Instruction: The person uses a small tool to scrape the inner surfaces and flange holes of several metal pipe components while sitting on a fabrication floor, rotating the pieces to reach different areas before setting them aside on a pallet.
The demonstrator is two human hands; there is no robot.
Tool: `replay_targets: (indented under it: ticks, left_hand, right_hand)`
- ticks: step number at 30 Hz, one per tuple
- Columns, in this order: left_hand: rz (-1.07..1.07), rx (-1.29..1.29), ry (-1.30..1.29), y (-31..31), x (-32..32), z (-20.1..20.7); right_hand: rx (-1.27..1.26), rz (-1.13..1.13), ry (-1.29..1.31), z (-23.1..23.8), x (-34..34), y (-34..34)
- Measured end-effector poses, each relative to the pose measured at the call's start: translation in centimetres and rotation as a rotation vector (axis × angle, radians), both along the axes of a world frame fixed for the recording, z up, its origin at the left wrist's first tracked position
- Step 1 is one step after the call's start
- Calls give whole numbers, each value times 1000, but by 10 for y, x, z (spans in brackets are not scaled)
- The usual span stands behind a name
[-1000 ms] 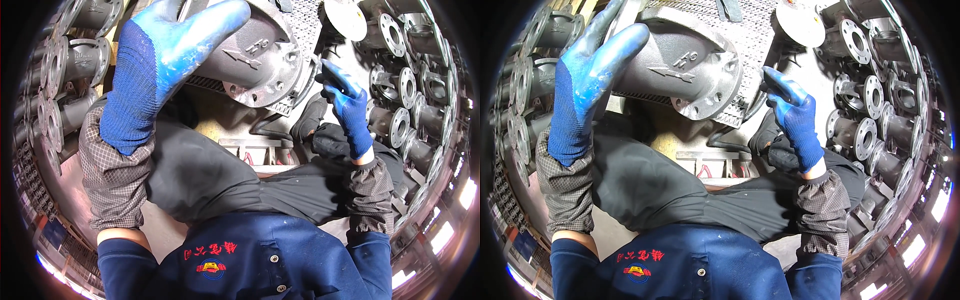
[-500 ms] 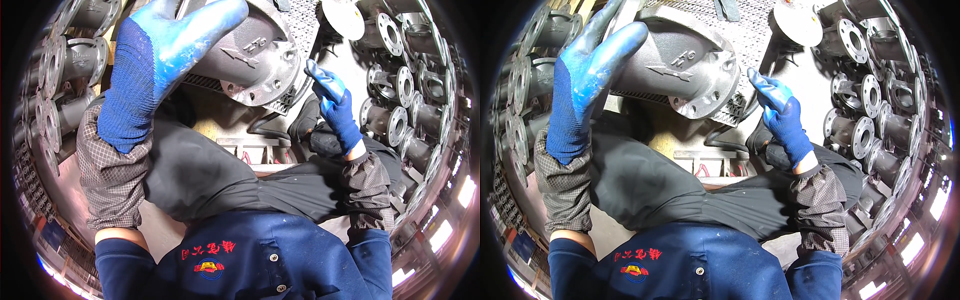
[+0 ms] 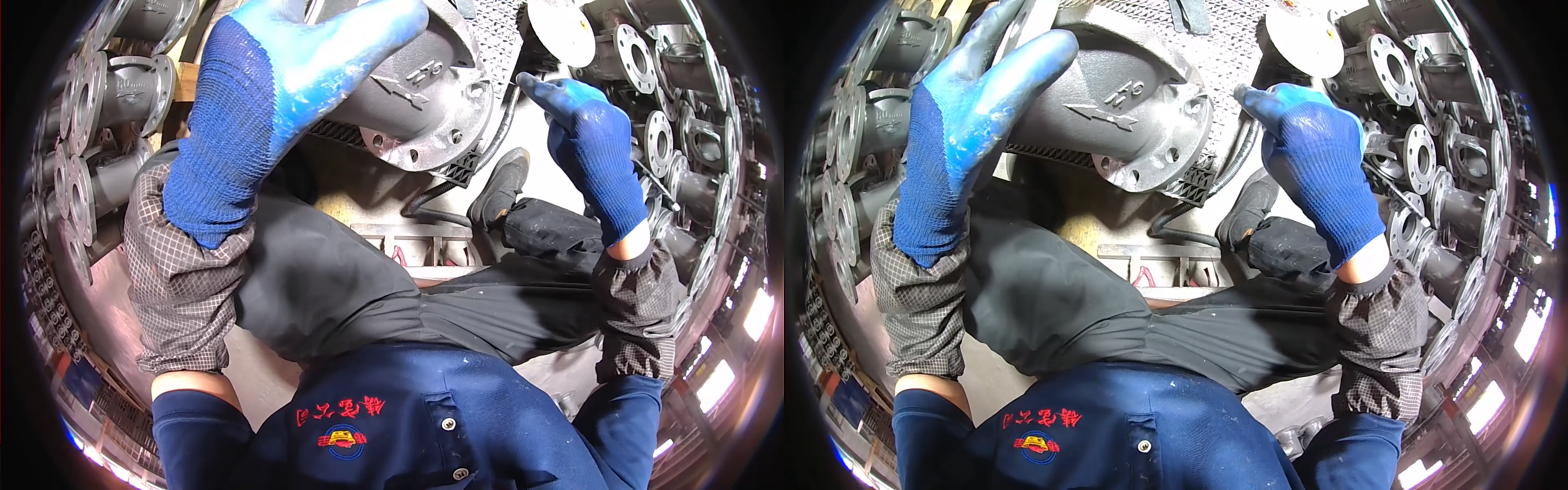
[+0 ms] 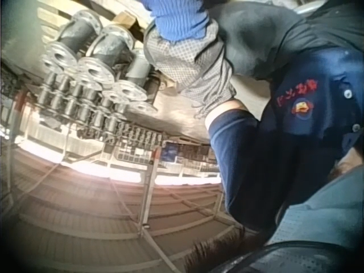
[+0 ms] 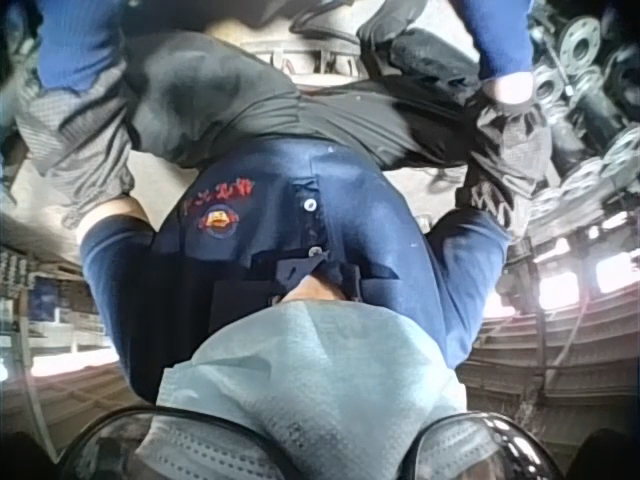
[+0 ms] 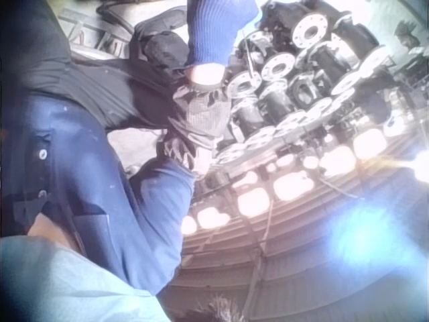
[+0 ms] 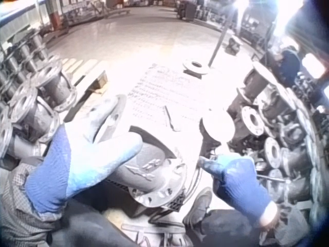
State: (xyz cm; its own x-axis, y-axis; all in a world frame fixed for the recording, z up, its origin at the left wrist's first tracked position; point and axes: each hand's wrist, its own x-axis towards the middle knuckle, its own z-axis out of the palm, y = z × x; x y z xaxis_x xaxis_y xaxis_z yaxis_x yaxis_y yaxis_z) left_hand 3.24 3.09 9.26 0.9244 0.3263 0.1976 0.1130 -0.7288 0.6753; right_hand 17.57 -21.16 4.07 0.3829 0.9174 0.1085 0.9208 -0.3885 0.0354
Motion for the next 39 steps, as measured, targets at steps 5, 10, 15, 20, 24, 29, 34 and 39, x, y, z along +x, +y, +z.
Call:
replay_targets:
  ticks: [5,10,15,20,24,29,34,39]
  left_hand:
    - [-16,-12,0,0,4,-6]
    - [-7,7,7,4,-2,0]
    - [-7,14,11,5,-3,4]
    - [-5,29,15,7,-5,6]
    - [-40,6,13,4,6,-7]
    - [-24,14,40,4,-2,1]
    - [-5,19,60,7,-10,4]
    - [-45,35,68,10,-2,-5]
  right_hand:
    - [-201,22,-108,13,-2,10]
    - [-285,63,-165,24,-12,19]
    - [-343,66,-192,30,-19,23]
    - [-326,86,-155,33,-20,25]
    - [-328,21,-156,21,-8,19]
    - [-315,35,-132,27,-16,22]
    - [-119,5,72,19,-13,11]
    - [129,-146,230,-2,-14,-14]
